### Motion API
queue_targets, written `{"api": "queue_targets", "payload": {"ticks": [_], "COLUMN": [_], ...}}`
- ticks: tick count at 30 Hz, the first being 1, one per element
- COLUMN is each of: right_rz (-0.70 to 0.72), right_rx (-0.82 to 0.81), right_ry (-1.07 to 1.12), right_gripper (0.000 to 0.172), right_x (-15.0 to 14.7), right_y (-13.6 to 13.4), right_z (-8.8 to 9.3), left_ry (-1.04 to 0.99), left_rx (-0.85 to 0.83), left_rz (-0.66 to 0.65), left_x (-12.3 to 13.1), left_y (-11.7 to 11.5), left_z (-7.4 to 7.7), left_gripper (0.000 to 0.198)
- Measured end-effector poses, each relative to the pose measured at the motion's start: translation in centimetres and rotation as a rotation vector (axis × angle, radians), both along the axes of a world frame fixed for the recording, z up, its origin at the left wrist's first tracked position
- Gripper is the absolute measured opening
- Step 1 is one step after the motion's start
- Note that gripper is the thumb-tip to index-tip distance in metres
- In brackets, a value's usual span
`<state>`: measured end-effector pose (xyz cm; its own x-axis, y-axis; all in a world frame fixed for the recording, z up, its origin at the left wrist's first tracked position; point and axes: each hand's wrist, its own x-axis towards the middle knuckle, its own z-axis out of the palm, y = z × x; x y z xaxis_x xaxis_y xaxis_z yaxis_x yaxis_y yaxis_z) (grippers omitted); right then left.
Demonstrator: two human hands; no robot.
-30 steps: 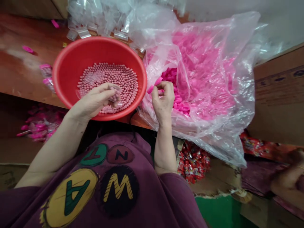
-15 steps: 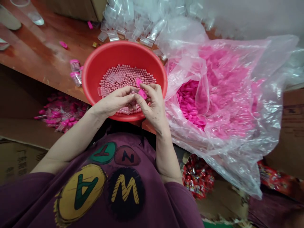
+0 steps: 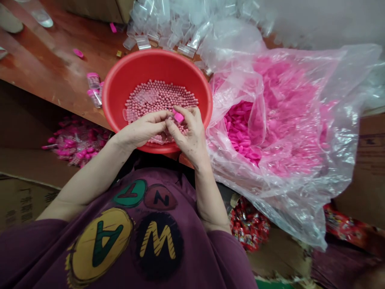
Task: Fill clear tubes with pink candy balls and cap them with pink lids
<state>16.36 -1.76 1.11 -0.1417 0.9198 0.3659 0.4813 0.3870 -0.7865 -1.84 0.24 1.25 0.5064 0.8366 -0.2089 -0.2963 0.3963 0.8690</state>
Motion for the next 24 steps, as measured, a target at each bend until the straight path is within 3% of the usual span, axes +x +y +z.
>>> {"api": "queue_targets", "payload": {"ticks": [13, 24], "right_rz": [-0.090, -0.110], "right_rx": [0.071, -0.013], "right_ry": [0.012, 0.078], "right_gripper": [0.027, 0.023], "right_x": [0.9, 0.2], "right_y": [0.2, -0.1], "right_z": [-0.2, -0.8], "left_ry": [0.019, 0.069], "left_rx": [0.031, 0.072], "left_rz": [0.027, 0.094], "left_x": [0.0, 0.1], "left_y": [0.1, 0.1], "left_z": [0.0, -0.6], "left_gripper": [0.011, 0.011]}}
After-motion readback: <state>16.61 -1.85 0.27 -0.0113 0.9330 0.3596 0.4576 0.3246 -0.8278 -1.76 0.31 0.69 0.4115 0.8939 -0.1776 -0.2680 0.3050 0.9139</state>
